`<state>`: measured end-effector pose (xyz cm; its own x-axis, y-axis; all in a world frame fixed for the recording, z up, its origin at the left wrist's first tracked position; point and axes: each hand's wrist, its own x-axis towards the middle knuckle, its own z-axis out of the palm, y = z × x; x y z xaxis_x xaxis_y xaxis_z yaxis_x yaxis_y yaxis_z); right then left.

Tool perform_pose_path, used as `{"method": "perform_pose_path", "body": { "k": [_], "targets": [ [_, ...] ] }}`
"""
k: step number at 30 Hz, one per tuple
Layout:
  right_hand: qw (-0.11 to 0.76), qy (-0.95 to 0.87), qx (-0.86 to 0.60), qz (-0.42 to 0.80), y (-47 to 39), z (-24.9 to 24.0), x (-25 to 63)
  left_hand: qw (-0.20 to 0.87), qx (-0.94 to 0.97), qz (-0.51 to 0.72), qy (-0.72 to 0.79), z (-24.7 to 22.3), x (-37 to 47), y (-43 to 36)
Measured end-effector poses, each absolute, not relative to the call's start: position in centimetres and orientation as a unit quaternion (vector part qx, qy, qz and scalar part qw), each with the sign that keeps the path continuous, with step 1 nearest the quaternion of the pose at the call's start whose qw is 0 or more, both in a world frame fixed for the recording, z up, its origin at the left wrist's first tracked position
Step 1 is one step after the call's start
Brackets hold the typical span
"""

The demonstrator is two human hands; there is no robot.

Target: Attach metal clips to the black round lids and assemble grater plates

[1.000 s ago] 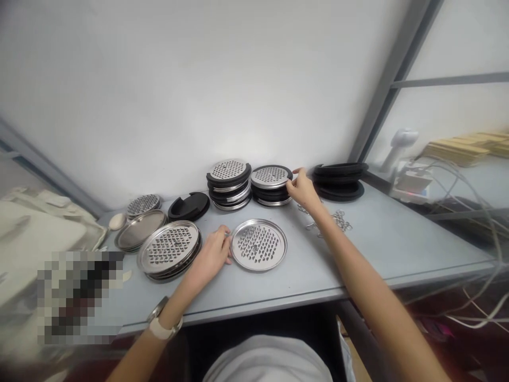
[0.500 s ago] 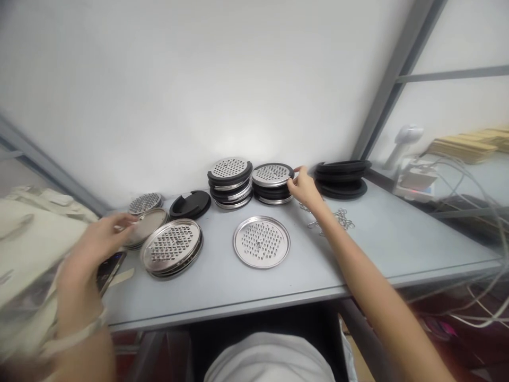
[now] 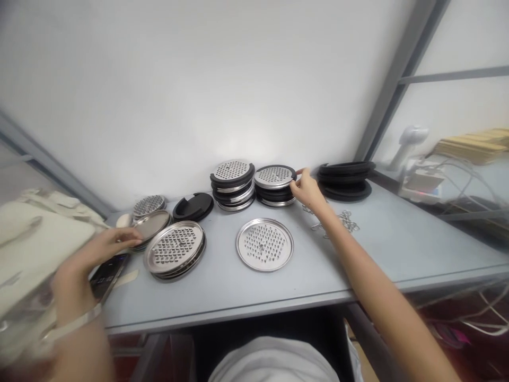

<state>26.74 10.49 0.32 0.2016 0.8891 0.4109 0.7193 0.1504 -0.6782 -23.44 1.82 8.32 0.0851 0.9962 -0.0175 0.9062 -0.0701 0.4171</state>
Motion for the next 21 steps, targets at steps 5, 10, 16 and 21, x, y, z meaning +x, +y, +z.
{"method": "perform_pose_path", "body": {
  "k": [5, 10, 16, 21],
  "targets": [
    [0.422, -0.623, -0.652, 0.092, 10.2, 0.6, 26.5, 0.099, 0.737, 0.162, 0.648, 9.1, -23.7, 1.4],
    [0.423, -0.626, -0.65, 0.085, 10.2, 0.6, 26.4, 0.003, 0.724, 0.224, 0.653, 9.7, -23.0, 0.8],
    [0.463, -0.635, -0.619, 0.02, 9.0, 2.0, 25.5, -0.018, 0.743, 0.305, 0.596, 11.3, -19.2, -0.7],
    [0.386, -0.768, -0.497, 0.116, 6.7, 2.2, 22.9, -0.005, 0.802, 0.325, 0.502, 12.0, -14.5, -2.1]
  ]
}}
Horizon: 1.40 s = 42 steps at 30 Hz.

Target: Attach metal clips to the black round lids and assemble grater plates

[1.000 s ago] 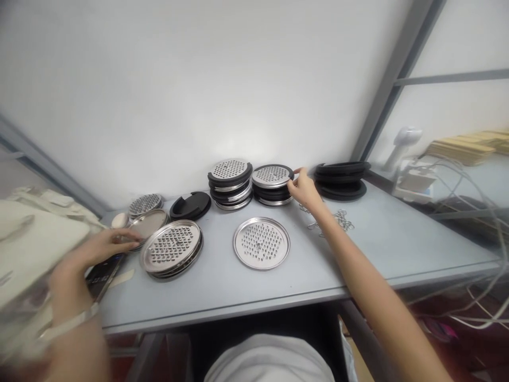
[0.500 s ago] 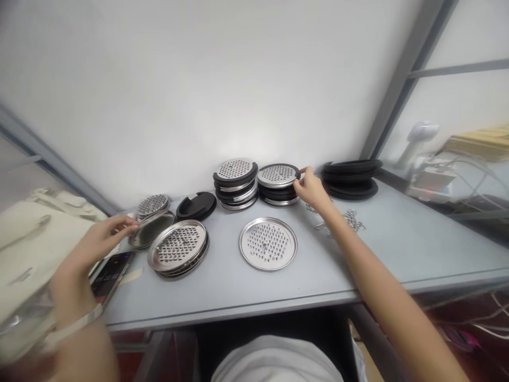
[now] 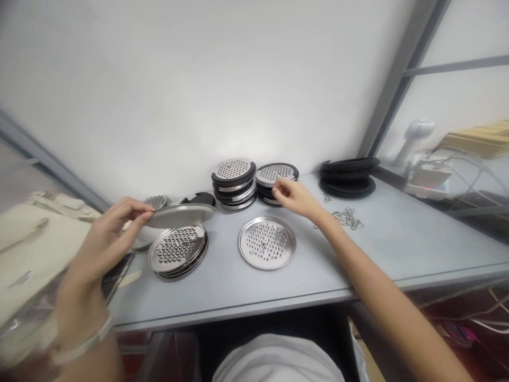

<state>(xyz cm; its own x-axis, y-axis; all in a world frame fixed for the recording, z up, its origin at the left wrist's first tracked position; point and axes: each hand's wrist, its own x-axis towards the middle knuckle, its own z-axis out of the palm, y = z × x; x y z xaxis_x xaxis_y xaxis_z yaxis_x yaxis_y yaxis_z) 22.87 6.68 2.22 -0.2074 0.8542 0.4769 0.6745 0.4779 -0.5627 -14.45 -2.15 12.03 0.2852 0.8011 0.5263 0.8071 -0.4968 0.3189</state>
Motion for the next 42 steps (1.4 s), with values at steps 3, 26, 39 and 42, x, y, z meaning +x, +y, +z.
{"method": "perform_pose_path", "body": {
  "k": [3, 26, 39, 42],
  "targets": [
    [0.334, -0.826, -0.425, 0.158, 5.4, 1.2, 20.5, -0.03, -0.832, -0.297, -0.467, 12.1, -12.0, -3.0],
    [0.216, -0.886, -0.397, 0.108, 6.2, -0.8, 19.9, -0.05, -0.89, -0.18, -0.416, 11.0, -8.0, -4.0],
    [0.208, -0.884, -0.409, 0.094, 6.9, -1.2, 20.7, -0.199, -0.903, -0.019, -0.381, 9.5, -6.6, -4.6],
    [0.211, -0.884, -0.406, 0.096, 6.9, -1.1, 20.7, -0.2, -0.902, 0.002, -0.383, 8.3, -6.2, -4.2]
  ]
}}
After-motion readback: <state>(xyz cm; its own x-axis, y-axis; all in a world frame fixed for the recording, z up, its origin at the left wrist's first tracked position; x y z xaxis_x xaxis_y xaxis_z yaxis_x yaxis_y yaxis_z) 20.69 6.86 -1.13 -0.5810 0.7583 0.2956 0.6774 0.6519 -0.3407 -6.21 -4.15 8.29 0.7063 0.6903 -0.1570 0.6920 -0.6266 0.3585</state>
